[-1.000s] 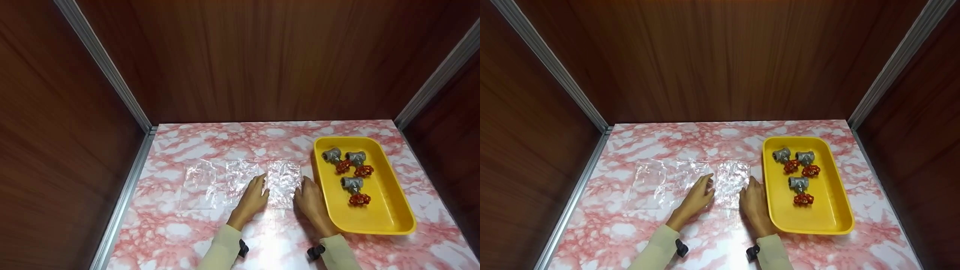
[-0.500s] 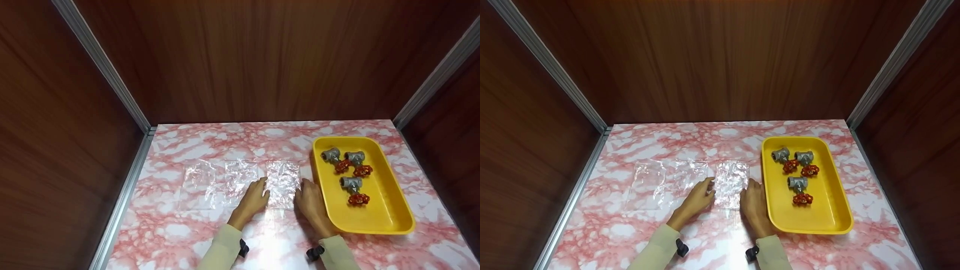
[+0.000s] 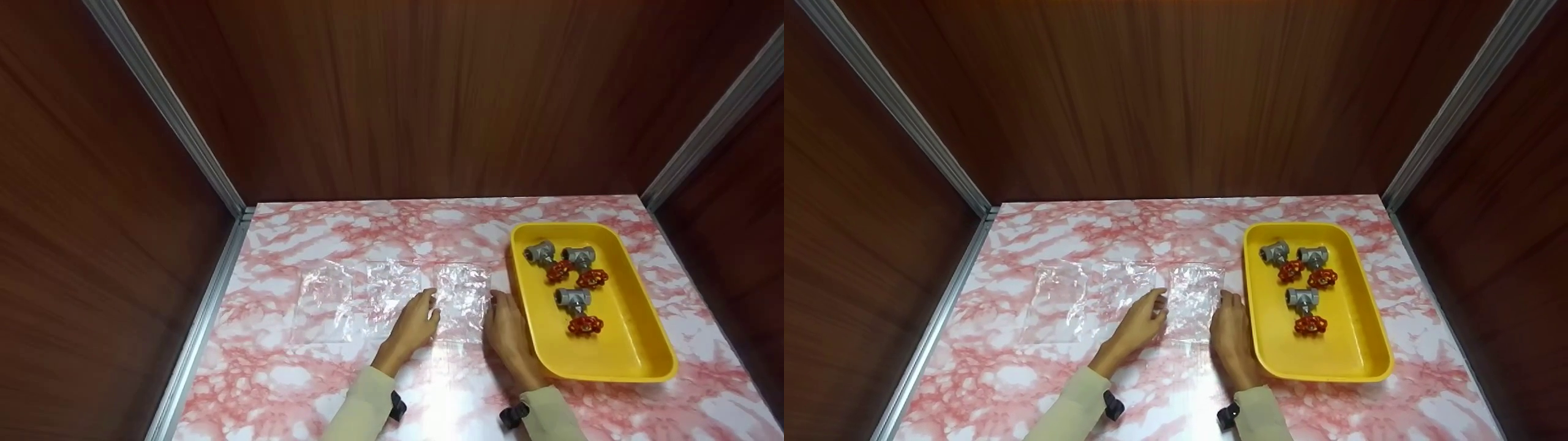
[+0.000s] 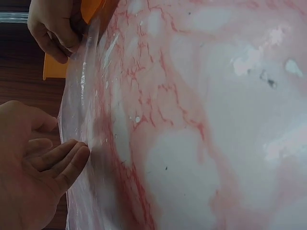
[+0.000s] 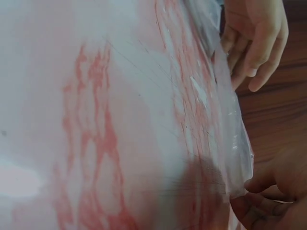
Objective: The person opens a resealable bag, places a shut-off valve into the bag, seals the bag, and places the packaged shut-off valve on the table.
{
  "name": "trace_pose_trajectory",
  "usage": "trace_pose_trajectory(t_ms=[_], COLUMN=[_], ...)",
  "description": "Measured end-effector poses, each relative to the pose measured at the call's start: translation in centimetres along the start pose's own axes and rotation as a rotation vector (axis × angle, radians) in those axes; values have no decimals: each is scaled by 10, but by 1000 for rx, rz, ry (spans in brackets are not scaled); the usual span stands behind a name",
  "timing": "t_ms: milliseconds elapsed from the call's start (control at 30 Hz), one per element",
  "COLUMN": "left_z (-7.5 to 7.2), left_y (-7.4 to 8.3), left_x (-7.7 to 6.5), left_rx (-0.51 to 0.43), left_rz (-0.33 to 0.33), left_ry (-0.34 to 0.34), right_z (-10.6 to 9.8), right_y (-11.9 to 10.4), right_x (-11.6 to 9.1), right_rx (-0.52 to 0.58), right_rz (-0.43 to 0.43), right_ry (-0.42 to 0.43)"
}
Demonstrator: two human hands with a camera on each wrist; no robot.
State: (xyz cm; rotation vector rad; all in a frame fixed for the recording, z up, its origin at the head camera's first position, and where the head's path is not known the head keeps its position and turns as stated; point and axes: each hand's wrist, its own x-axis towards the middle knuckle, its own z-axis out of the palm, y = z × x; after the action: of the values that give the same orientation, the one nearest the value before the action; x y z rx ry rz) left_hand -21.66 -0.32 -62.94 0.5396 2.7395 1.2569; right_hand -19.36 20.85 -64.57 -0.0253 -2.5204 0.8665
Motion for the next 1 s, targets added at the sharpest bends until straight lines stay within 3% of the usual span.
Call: trace_pose_trajectory(t_ms=[267,600,833,1000], left_z=[2,-2,-7,-8], left_y=[-2,-6,-8,-10], left_x=[4,7,8,7], left_rx=[-102,-234,-270,-274], left_rz=[2,-12,-45,-48], left_ry=[59,112,85,70], right_z=[0,0,3,1], right_y=[0,2,-2,-4], right_x=[1,0,-1,-2], right_rx=[55,80,91,141], right_rz=[39,-47,-60,9], right_ry=[-1,61,89,40])
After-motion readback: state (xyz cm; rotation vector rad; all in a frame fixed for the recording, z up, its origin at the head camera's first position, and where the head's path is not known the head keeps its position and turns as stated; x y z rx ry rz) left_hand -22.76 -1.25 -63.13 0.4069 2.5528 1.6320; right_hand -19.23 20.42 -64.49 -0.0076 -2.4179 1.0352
